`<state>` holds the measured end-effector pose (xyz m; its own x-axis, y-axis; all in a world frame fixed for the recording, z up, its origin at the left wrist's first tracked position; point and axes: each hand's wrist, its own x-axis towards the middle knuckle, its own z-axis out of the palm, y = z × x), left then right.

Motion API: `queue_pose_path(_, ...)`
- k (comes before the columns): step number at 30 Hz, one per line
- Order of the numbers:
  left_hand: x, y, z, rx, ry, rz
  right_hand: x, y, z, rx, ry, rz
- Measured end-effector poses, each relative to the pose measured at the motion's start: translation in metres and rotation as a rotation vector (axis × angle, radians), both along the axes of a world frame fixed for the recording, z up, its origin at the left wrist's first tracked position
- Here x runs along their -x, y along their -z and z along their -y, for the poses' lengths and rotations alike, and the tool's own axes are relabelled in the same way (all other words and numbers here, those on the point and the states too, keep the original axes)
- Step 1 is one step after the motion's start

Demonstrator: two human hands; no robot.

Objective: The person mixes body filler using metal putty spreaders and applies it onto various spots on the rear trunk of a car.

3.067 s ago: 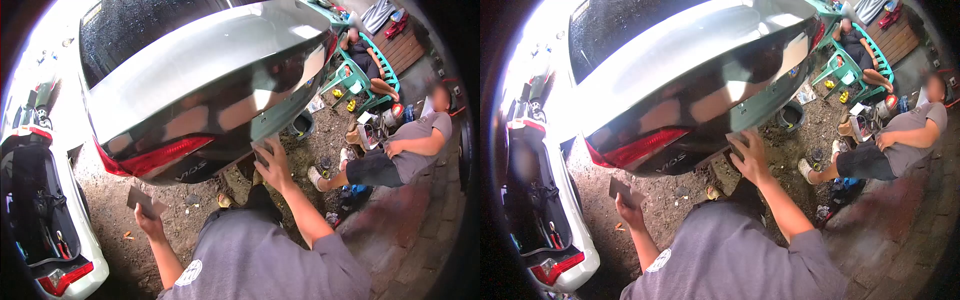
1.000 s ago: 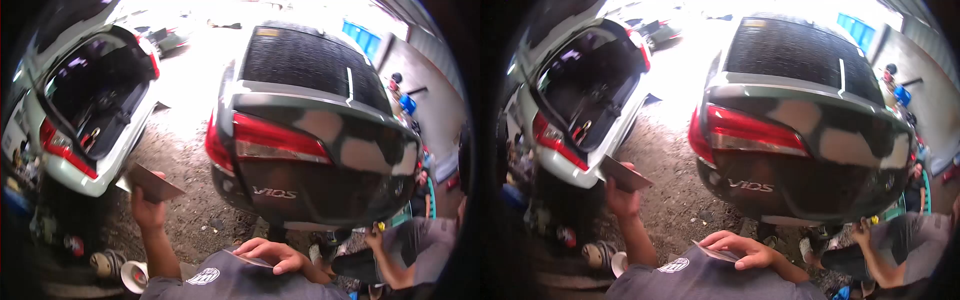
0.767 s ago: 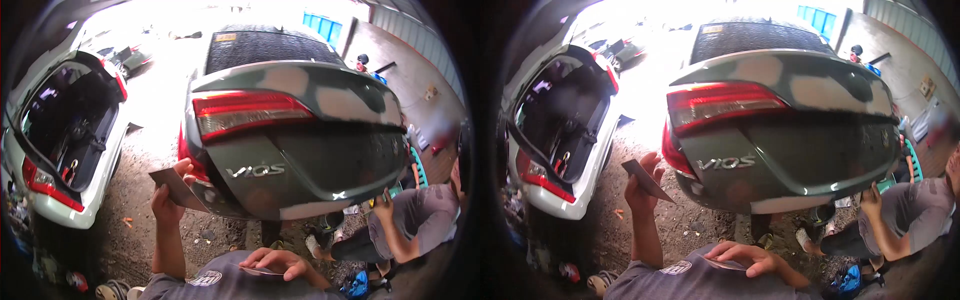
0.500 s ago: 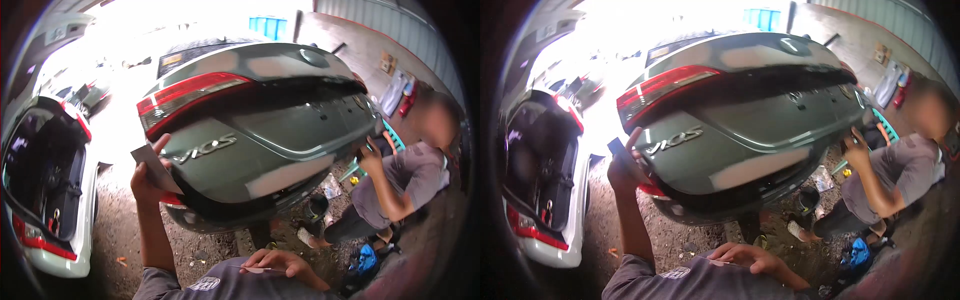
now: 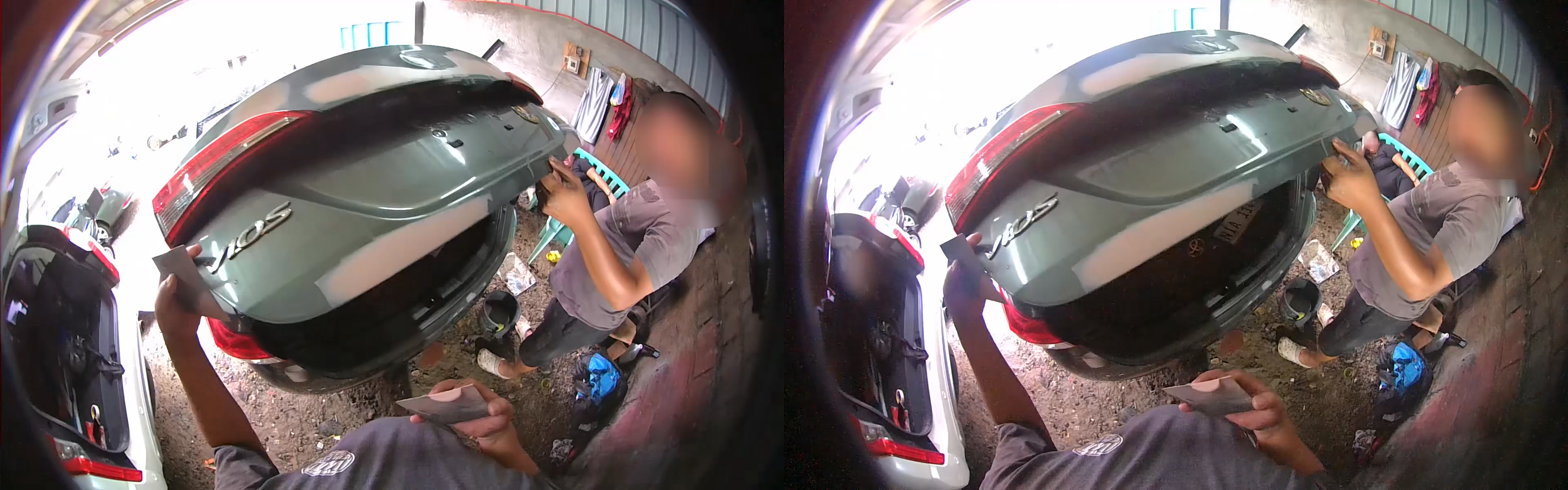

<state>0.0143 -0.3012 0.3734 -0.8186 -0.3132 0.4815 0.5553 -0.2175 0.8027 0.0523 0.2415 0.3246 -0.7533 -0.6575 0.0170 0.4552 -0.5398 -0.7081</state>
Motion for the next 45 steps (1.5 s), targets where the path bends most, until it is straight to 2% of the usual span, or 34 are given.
queue_pose_path(1, 0.0, -0.002, 0.002, -0.034, 0.004, 0.003, 0.007, 0.024, -0.007, 0.145, -0.033, 0.029)
queue_pose_path(3, 0.002, -0.013, 0.008, 0.07, 0.019, -0.036, 0.013, 0.054, -0.018, 0.328, -0.048, 0.044)
queue_pose_path(5, 0.004, -0.031, 0.012, 0.075, 0.005, -0.008, 0.013, 0.067, -0.03, 0.403, -0.023, 0.023)
queue_pose_path(7, 0.009, -0.045, 0.021, 0.126, -0.043, 0.002, 0.013, 0.08, -0.048, 0.354, -0.02, -0.004)
queue_pose_path(10, 0.024, -0.06, 0.05, 0.021, 0.211, -0.075, 0.01, 0.086, -0.07, 0.339, -0.016, 0.023)
queue_pose_path(12, 0.037, -0.069, 0.053, 0.043, 0.154, -0.178, 0.001, 0.085, -0.08, 0.327, 0.005, 0.08)
queue_pose_path(13, 0.04, -0.08, 0.043, 0.075, 0.145, -0.195, -0.003, 0.085, -0.085, 0.314, 0.024, 0.099)
queue_pose_path(16, 0.042, -0.109, 0.002, 0.386, 0.126, -0.103, -0.01, 0.082, -0.095, 0.278, 0.065, 0.109)
queue_pose_path(18, 0.047, -0.122, 0.005, -0.219, 0.731, -0.295, -0.015, 0.082, -0.103, 0.269, 0.085, 0.104)
queue_pose_path(19, 0.044, -0.127, 0.005, -0.064, 0.357, -0.251, -0.018, 0.085, -0.108, 0.269, 0.095, 0.104)
queue_pose_path(22, 0.046, -0.15, 0.003, 0.051, 0.132, -0.293, -0.026, 0.079, -0.12, 0.254, 0.139, 0.088)
queue_pose_path(23, 0.045, -0.156, 0.002, 0.067, 0.235, -0.331, -0.03, 0.077, -0.124, 0.247, 0.156, 0.087)
queue_pose_path(24, 0.045, -0.166, -0.021, 0.067, 0.044, -0.301, -0.033, 0.077, -0.128, 0.243, 0.168, 0.092)
queue_pose_path(26, 0.045, -0.17, -0.023, 0.019, 0.2, -0.364, -0.04, 0.081, -0.136, 0.233, 0.193, 0.11)
queue_pose_path(27, 0.033, -0.177, -0.061, 0.023, -0.009, -0.316, -0.043, 0.082, -0.14, 0.245, 0.223, 0.132)
queue_pose_path(29, 0.022, -0.166, -0.086, -0.137, -0.051, -0.335, -0.047, 0.084, -0.145, 0.267, 0.287, 0.183)
queue_pose_path(31, 0.024, -0.098, -0.074, 0.544, -0.514, -0.304, -0.049, 0.091, -0.155, 0.35, 0.329, 0.239)
queue_pose_path(32, 0.025, -0.037, -0.056, 0.583, -0.588, -0.169, -0.049, 0.091, -0.158, 0.389, 0.372, 0.311)
queue_pose_path(34, 0.016, 0.07, -0.136, -0.031, -0.353, 0.118, -0.048, 0.087, -0.164, 0.483, 0.402, 0.371)
queue_pose_path(35, 0.012, 0.123, -0.177, -0.38, -0.301, 0.21, -0.042, 0.091, -0.168, 0.362, 0.453, 0.285)
queue_pose_path(36, -0.011, 0.111, -0.262, -0.22, -0.325, 0.418, -0.035, 0.102, -0.173, 0.236, 0.496, 0.202)
queue_pose_path(37, -0.019, 0.127, -0.315, -0.377, -0.118, 0.517, -0.029, 0.107, -0.179, 0.108, 0.534, 0.117)
queue_pose_path(38, -0.027, 0.133, -0.361, -0.379, 0.022, 0.606, -0.023, 0.093, -0.174, 0.028, 0.576, 0.049)
queue_pose_path(39, -0.031, 0.153, -0.394, -0.42, 0.012, 0.693, -0.019, 0.081, -0.166, -0.054, 0.612, -0.018)
queue_pose_path(40, -0.038, 0.142, -0.427, -0.455, 0.091, 0.734, -0.018, 0.095, -0.166, -0.264, 0.72, -0.056)
queue_pose_path(42, -0.043, 0.13, -0.466, -0.536, 0.179, 0.7, -0.026, 0.06, -0.144, -0.661, 0.681, -0.427)
queue_pose_path(43, -0.047, 0.119, -0.477, -0.552, 0.202, 0.692, -0.028, 0.04, -0.136, -0.821, 0.624, -0.776)
queue_pose_path(45, -0.057, 0.108, -0.489, -0.531, 0.214, 0.671, -0.048, 0.036, -0.118, -0.915, 0.553, -1.232)
